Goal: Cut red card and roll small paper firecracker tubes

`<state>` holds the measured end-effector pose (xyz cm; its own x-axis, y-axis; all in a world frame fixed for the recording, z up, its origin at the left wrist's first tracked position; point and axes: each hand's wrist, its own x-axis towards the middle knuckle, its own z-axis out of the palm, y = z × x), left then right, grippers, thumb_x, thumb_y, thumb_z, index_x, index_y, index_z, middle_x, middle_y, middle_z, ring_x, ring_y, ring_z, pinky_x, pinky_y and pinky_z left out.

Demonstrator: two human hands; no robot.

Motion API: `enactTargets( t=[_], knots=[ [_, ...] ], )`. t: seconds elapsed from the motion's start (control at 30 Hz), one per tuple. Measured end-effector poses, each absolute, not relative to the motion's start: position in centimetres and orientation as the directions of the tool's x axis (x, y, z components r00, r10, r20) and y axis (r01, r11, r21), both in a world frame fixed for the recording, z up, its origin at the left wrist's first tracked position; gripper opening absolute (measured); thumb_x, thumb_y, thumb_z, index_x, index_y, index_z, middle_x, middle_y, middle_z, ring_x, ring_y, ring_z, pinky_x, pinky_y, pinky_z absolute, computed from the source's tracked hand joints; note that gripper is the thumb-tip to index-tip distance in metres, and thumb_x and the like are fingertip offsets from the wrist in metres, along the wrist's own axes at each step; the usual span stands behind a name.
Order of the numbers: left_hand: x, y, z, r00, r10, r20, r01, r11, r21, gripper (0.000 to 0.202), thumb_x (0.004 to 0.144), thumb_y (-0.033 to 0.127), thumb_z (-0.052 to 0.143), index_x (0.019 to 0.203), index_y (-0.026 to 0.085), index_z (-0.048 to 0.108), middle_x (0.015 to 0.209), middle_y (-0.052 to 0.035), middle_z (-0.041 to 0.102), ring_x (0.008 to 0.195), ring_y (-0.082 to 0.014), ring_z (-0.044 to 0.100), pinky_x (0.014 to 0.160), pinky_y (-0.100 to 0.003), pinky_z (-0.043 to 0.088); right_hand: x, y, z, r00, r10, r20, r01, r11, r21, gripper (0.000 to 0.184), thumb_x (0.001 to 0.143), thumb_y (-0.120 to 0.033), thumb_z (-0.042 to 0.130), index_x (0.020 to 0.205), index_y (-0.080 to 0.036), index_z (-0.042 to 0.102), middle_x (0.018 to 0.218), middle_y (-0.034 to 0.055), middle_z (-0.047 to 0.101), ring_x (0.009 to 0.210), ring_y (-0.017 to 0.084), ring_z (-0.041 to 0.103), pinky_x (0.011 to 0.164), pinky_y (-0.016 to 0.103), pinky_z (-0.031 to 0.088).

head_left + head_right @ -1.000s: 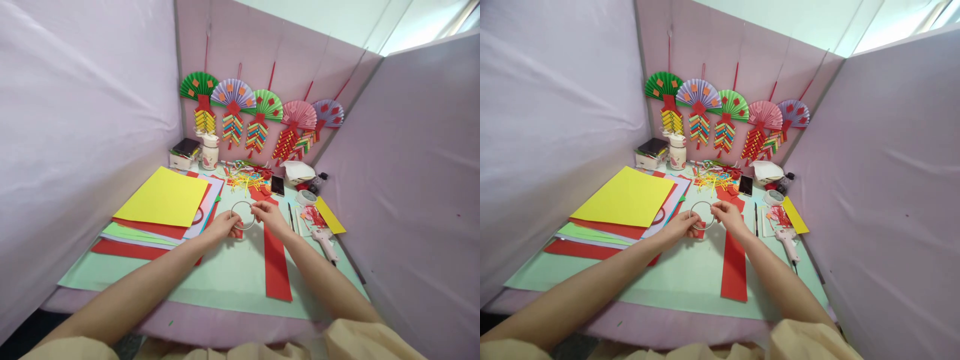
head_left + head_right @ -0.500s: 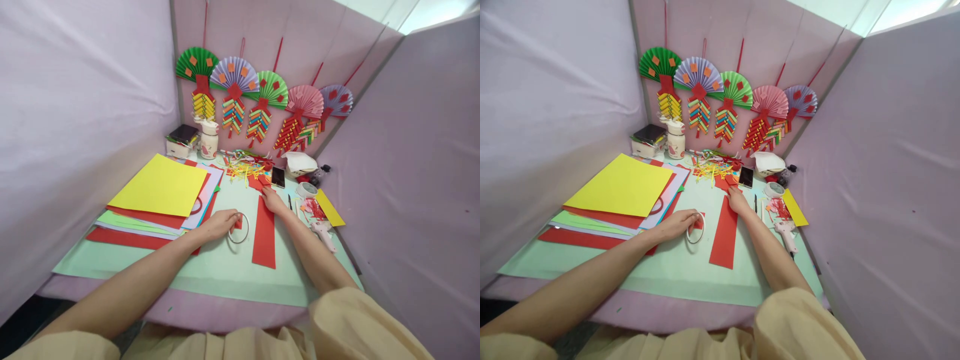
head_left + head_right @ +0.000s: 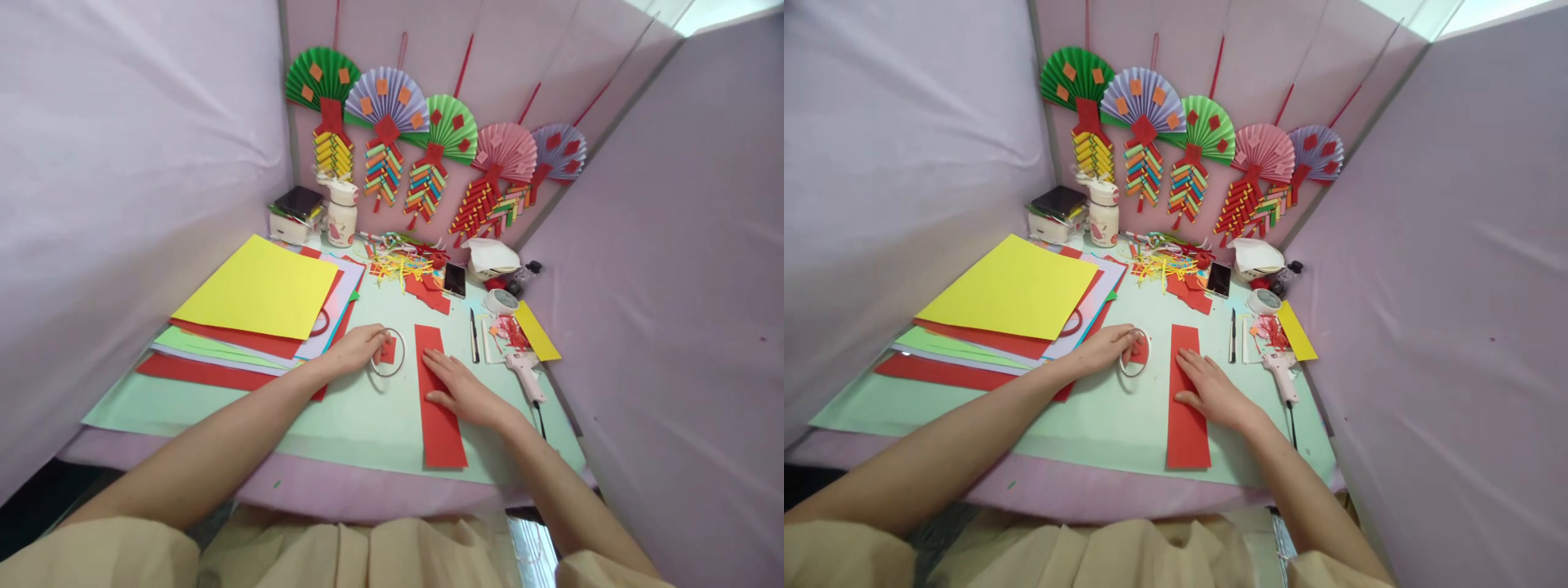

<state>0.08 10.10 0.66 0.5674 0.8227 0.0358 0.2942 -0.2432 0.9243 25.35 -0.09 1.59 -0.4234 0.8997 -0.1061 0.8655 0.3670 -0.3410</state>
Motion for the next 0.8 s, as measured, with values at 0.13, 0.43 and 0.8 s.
enactTargets(
  t=[0.13,0.43,0.8],
  knots=[
    [0.2,10.3,0.6,0.483,0.874,0.046,0.212,-0.168,0.963,0.032,0.087,0.045,0.044,0.084,0.018,0.061,0.052,0.0008,0.058,0.058,-0.0178,0.060,0.057,-0.027,0.042,25.2,-0.2,2.1,-0.421,0.903,-0.088,0.859,0.366,-0.357,0.068,0.089,-0.049,0.054,0.148,-0.024,0.032,0.156,0.0093,0.026,0.144,0.027,0.023,0.116,0.047,0.023],
    [-0.5,10.6,1.7,0.257,0.965,0.059,0.047,-0.074,0.996,0.033,0.087,0.046,0.044,0.089,0.017,0.059,0.058,-0.0005,0.064,0.065,-0.0179,0.063,0.070,-0.029,0.044,21.4,4.1,3.9,-0.224,0.966,0.131,0.548,0.236,-0.803,0.047,0.086,-0.043,0.058,0.129,-0.022,0.054,0.126,0.0102,0.061,0.115,0.023,0.058,0.097,0.040,0.046],
    [-0.8,10.2,2.6,0.225,0.972,0.066,-0.057,-0.055,0.997,0.024,0.084,0.042,0.053,0.088,0.018,0.055,0.053,0.0030,0.059,0.064,-0.0163,0.062,0.071,-0.028,0.044,18.5,6.5,2.3,-0.013,0.995,0.102,0.318,0.101,-0.943,0.037,0.083,-0.047,0.057,0.102,-0.017,0.065,0.080,0.0048,0.068,0.068,0.016,0.062,0.061,0.029,0.048]
  ],
)
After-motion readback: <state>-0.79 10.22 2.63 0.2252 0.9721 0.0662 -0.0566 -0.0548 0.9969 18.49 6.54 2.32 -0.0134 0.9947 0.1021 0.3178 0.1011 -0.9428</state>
